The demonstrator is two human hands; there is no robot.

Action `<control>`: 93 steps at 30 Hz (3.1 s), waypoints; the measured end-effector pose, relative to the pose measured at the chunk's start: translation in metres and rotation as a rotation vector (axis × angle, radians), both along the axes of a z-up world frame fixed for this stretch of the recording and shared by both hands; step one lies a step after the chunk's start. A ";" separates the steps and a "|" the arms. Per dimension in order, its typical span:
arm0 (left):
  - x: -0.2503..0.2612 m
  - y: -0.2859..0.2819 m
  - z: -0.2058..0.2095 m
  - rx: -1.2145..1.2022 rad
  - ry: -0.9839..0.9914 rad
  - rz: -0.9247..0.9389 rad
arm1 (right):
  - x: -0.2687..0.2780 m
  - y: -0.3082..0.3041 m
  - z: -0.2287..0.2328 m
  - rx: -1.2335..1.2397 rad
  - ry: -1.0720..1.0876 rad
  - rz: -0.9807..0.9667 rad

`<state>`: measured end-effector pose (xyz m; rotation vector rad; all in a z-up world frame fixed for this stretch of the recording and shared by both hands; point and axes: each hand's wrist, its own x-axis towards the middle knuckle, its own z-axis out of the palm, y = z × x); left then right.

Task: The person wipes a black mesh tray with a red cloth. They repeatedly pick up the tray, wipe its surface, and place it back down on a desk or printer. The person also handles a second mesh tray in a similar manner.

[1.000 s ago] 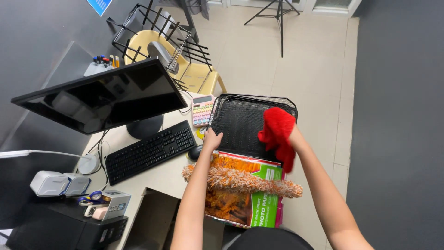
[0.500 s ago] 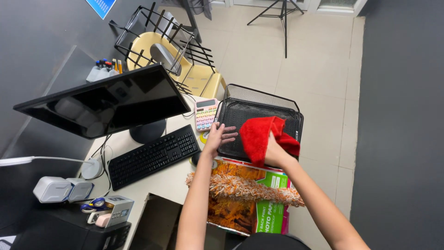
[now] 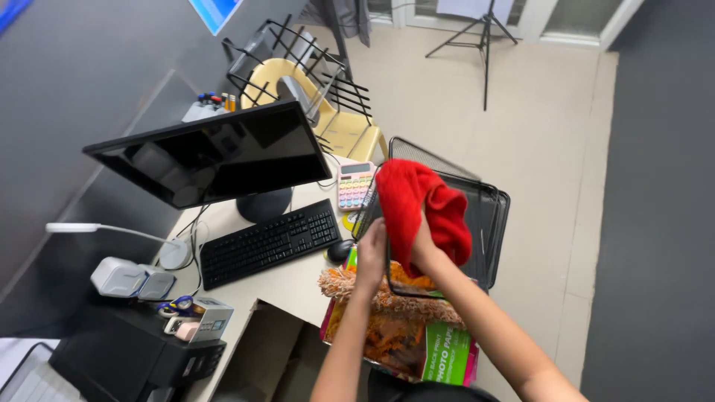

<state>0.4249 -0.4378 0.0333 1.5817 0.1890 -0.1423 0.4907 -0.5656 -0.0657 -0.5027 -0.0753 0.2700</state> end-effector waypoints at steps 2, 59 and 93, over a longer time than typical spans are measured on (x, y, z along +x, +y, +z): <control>-0.023 -0.004 0.029 0.097 -0.344 0.012 | 0.018 -0.006 0.020 -0.748 -0.415 -0.144; -0.609 0.087 0.044 -0.576 -0.395 1.051 | -0.533 0.069 0.098 -0.992 -1.902 0.859; -0.617 0.089 0.071 -0.381 -0.567 1.371 | -0.533 0.118 0.210 -0.543 -2.168 0.409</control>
